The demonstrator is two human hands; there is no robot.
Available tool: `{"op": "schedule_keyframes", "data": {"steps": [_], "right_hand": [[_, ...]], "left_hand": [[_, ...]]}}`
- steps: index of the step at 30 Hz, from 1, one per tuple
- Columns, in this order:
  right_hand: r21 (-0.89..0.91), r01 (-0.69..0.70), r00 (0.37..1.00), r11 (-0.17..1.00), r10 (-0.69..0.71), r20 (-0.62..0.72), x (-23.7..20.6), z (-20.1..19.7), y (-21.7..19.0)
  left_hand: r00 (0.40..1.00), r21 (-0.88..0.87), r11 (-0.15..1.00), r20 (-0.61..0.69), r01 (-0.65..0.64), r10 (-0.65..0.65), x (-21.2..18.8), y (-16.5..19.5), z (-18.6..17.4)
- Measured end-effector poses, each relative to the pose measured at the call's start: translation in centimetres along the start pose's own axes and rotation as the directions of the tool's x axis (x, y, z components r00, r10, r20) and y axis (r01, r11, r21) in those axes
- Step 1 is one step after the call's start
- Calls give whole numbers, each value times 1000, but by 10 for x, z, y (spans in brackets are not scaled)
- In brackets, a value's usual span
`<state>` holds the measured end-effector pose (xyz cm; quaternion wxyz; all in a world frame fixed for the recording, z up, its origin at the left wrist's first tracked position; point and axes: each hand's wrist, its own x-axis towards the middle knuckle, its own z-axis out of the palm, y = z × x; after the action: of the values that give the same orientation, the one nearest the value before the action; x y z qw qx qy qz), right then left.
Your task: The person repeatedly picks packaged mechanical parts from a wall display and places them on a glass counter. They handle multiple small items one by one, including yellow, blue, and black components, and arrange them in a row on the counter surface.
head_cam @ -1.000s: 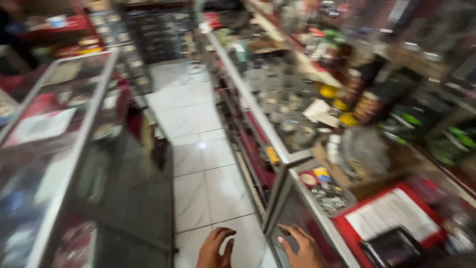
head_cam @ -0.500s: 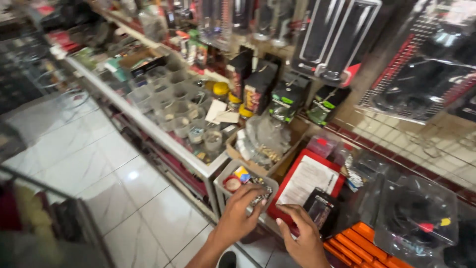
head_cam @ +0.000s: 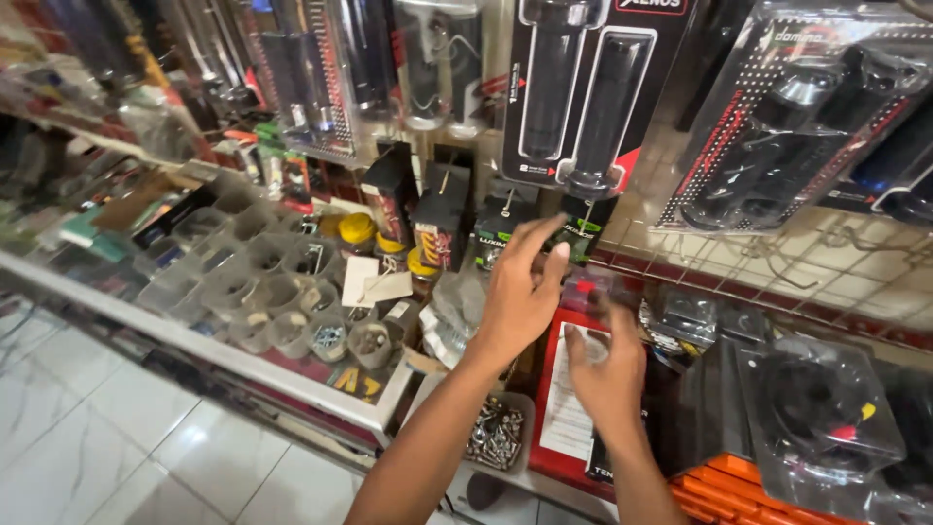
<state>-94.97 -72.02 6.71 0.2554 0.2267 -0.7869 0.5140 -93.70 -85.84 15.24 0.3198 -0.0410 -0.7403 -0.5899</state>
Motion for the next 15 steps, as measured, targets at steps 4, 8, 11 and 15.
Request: {"op": "schedule_keyframes", "data": {"steps": [4,8,11,15], "right_hand": [[18,-96,993,995,97,-67,39,27,8],[166,-69,996,984,78,-46,62,45,32],[247,-55,997,967,69,-47,75,55,47],[314,26,999,949,-15,-38,92,64,59]], "left_hand": [[957,112,951,1,-289,290,19,-18,6],[975,-2,977,60,-214,213,22,-32,11],[971,-54,974,91,-218,222,22,-33,8],[955,7,956,60,-293,292,27,-29,7]]}}
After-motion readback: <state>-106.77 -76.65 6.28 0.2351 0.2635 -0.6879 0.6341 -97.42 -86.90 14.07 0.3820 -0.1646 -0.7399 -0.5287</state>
